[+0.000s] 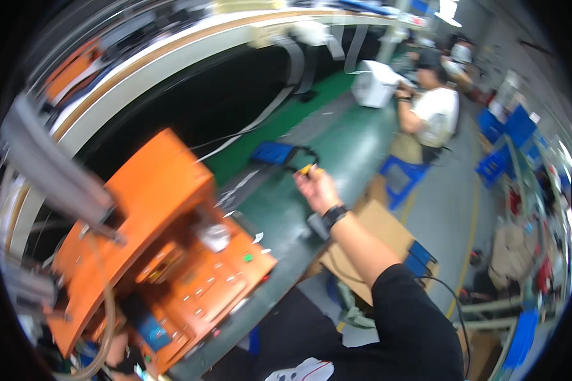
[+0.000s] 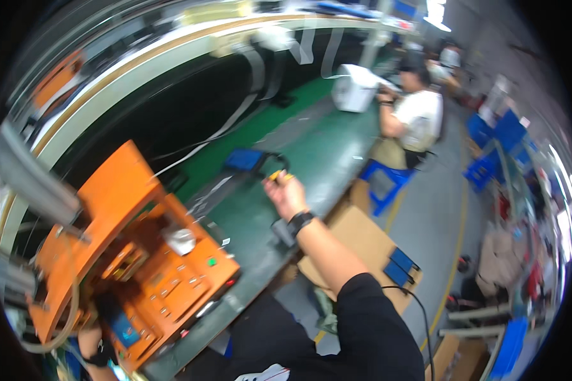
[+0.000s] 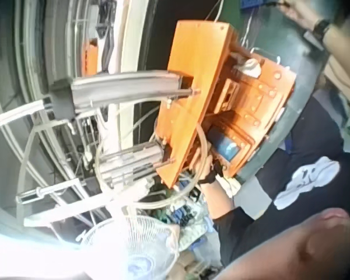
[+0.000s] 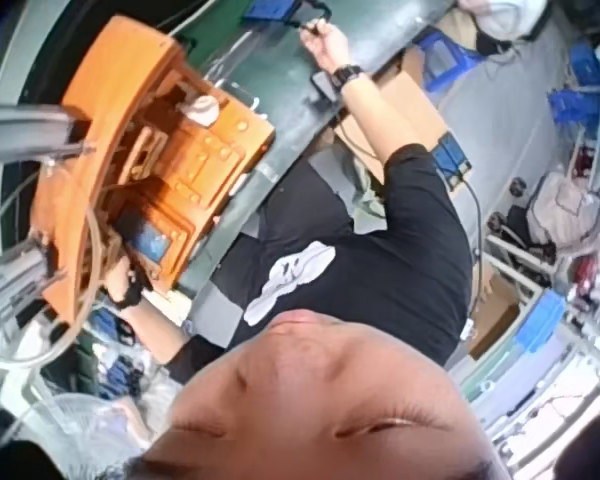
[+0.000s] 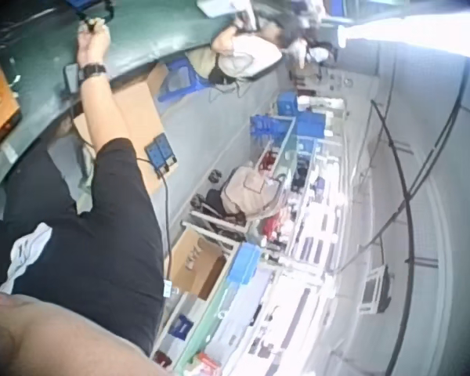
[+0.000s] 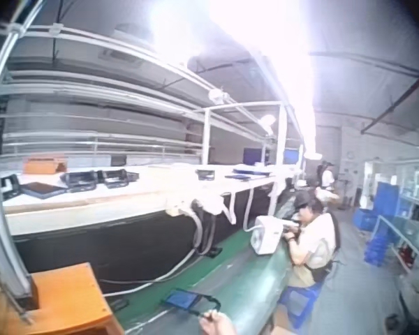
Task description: Assembling plastic components using a pneumatic press machine in a factory setting.
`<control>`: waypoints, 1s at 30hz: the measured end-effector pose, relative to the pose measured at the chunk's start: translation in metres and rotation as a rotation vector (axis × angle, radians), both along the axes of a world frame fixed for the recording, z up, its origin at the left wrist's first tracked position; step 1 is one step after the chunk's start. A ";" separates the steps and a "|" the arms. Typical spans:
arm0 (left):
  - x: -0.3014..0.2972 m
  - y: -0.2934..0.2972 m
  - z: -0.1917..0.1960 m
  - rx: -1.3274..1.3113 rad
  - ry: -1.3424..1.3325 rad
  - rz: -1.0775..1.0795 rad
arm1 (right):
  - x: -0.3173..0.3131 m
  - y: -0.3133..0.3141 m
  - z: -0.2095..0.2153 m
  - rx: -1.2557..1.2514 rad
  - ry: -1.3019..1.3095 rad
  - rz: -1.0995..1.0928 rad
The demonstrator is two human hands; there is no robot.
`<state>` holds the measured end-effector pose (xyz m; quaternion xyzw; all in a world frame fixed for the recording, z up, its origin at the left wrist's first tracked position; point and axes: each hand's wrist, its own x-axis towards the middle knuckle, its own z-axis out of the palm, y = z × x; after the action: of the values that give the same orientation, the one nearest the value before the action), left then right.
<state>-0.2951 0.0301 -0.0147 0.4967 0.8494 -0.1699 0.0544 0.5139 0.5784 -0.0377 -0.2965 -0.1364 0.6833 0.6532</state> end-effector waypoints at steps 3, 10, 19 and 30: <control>0.085 0.088 -0.014 0.003 -0.081 0.023 | 0.021 0.074 -0.004 -0.099 -0.304 0.022; 0.175 0.163 0.108 0.046 -0.077 0.112 | -0.141 0.111 0.045 0.271 -1.720 0.229; 0.233 0.209 0.113 0.179 -0.128 0.062 | -0.227 0.067 0.079 1.382 -1.614 0.155; 0.249 0.234 0.109 0.438 -0.384 -0.282 | -0.065 0.027 0.141 1.340 -1.811 0.439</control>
<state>-0.0456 0.2639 0.0943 0.6325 0.7627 0.1080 0.0812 0.4488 0.6057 0.1030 -0.2419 -0.9413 0.1086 0.2089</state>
